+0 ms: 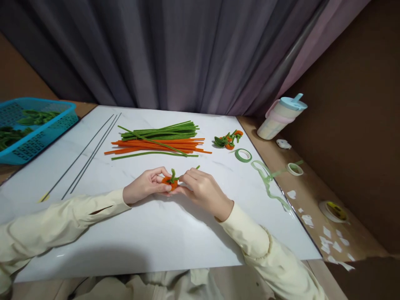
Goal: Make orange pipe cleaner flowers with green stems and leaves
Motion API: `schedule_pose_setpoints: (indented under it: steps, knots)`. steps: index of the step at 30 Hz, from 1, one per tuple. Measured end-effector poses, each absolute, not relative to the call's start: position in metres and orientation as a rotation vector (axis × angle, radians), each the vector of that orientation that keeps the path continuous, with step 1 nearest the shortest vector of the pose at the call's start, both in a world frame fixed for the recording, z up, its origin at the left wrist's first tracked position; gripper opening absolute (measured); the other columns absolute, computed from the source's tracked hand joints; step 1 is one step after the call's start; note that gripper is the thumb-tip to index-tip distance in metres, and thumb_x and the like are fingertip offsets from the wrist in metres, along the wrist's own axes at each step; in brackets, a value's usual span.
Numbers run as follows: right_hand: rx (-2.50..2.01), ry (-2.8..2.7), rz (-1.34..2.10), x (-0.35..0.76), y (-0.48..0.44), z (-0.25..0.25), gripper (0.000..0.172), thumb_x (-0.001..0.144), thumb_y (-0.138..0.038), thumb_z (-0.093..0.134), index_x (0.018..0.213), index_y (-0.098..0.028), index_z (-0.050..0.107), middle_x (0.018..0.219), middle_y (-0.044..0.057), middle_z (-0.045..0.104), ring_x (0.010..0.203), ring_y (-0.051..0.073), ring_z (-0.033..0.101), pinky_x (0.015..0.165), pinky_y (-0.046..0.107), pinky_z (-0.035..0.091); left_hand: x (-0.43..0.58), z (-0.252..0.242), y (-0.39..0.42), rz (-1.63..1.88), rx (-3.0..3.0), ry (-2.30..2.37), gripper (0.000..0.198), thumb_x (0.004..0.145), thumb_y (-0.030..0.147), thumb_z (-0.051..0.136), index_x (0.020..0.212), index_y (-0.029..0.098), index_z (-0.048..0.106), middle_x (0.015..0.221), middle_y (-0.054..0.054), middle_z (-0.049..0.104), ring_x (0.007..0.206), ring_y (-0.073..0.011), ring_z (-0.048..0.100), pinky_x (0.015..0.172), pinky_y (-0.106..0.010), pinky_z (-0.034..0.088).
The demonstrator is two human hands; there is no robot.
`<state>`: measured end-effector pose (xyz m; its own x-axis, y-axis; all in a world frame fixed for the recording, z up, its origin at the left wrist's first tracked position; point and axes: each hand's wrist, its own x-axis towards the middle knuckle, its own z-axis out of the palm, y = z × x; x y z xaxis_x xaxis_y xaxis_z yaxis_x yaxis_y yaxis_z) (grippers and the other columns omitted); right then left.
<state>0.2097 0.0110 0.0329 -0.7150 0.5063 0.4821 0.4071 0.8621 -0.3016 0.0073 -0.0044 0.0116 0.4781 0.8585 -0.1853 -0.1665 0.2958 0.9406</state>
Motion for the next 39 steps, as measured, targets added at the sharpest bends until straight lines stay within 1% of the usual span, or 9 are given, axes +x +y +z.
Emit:
schedule_pose_setpoints:
  steps: [5, 8, 11, 14, 19, 25, 29, 33, 39]
  knots:
    - [-0.687, -2.473, 0.275, 0.208, 0.012, 0.026, 0.027, 0.094, -0.032, 0.039, 0.08, -0.015, 0.054, 0.068, 0.006, 0.057, 0.061, 0.015, 0.048, 0.055, 0.025, 0.038, 0.008, 0.01, -0.007, 0.775, 1.064, 0.817, 0.032, 0.067, 0.027, 0.075, 0.083, 0.014, 0.051, 0.077, -0.004, 0.072, 0.064, -0.0112, 0.065, 0.069, -0.027, 0.052]
    - [-0.696, -2.484, 0.253, 0.209, 0.013, 0.03, 0.025, 0.093, -0.032, 0.042, 0.078, -0.016, 0.053, 0.069, 0.006, 0.057, 0.064, 0.016, 0.048, 0.057, 0.027, 0.038, 0.009, 0.013, -0.007, 0.778, 1.054, 0.781, 0.032, 0.07, 0.029, 0.072, 0.089, 0.013, 0.052, 0.081, -0.006, 0.071, 0.072, -0.0145, 0.067, 0.074, -0.031, 0.053]
    - [-0.705, -2.458, 0.235, 0.212, 0.016, 0.037, 0.019, 0.089, -0.034, 0.05, 0.086, -0.016, 0.054, 0.084, 0.009, 0.06, 0.077, 0.019, 0.05, 0.067, 0.031, 0.04, 0.009, 0.015, -0.007, 0.76, 1.041, 0.761, 0.033, 0.073, 0.032, 0.07, 0.095, 0.014, 0.053, 0.085, -0.008, 0.07, 0.083, -0.0206, 0.068, 0.077, -0.034, 0.053]
    - [-0.692, -2.474, 0.27, 0.214, 0.019, 0.039, 0.014, 0.089, -0.029, 0.05, 0.095, -0.017, 0.054, 0.094, 0.01, 0.061, 0.085, 0.021, 0.052, 0.073, 0.034, 0.041, 0.009, 0.016, -0.007, 0.767, 1.06, 0.748, 0.033, 0.075, 0.033, 0.067, 0.098, 0.016, 0.051, 0.088, -0.009, 0.07, 0.084, -0.0234, 0.069, 0.075, -0.035, 0.054]
    - [-0.67, -2.554, 0.284, 0.212, 0.017, 0.032, 0.016, 0.092, -0.019, 0.042, 0.09, -0.016, 0.057, 0.071, 0.006, 0.059, 0.069, 0.018, 0.051, 0.065, 0.031, 0.04, 0.011, 0.015, -0.01, 0.791, 1.121, 0.78, 0.029, 0.076, 0.034, 0.066, 0.092, 0.015, 0.053, 0.082, -0.006, 0.069, 0.076, -0.0215, 0.07, 0.069, -0.031, 0.056]
    - [-0.611, -2.574, 0.364, 0.211, 0.01, 0.042, 0.01, 0.086, -0.014, 0.045, 0.092, -0.016, 0.053, 0.078, 0.007, 0.058, 0.074, 0.018, 0.05, 0.068, 0.032, 0.041, 0.013, 0.011, -0.013, 0.784, 1.15, 0.808, 0.028, 0.072, 0.036, 0.068, 0.084, 0.013, 0.056, 0.07, -0.003, 0.067, 0.069, -0.019, 0.069, 0.065, -0.028, 0.056]
    - [-0.683, -2.49, 0.562, 0.209, 0.002, 0.051, 0.013, 0.083, -0.019, 0.05, 0.096, -0.017, 0.047, 0.076, 0.004, 0.056, 0.064, 0.014, 0.049, 0.059, 0.026, 0.041, 0.015, 0.01, -0.013, 0.792, 1.177, 0.82, 0.028, 0.07, 0.036, 0.07, 0.082, 0.013, 0.058, 0.069, -0.002, 0.066, 0.065, -0.0167, 0.068, 0.064, -0.027, 0.055]
    - [-0.778, -2.4, 0.71, 0.2, -0.003, 0.053, 0.014, 0.088, -0.017, 0.042, 0.102, -0.019, 0.04, 0.061, -0.004, 0.051, 0.049, 0.009, 0.044, 0.048, 0.019, 0.035, 0.016, 0.009, -0.014, 0.767, 1.266, 0.868, 0.021, 0.073, 0.032, 0.066, 0.078, 0.012, 0.061, 0.061, -0.002, 0.065, 0.058, -0.0137, 0.064, 0.062, -0.026, 0.054]
    - [-0.885, -2.333, 0.682, 0.185, -0.005, 0.055, 0.02, 0.083, -0.01, 0.042, 0.099, -0.021, 0.038, 0.058, -0.006, 0.052, 0.046, 0.009, 0.045, 0.048, 0.017, 0.035, 0.016, 0.007, -0.014, 0.848, 1.385, 0.934, 0.011, 0.071, 0.023, 0.066, 0.071, 0.012, 0.068, 0.069, -0.003, 0.069, 0.067, -0.0144, 0.063, 0.067, -0.023, 0.05]
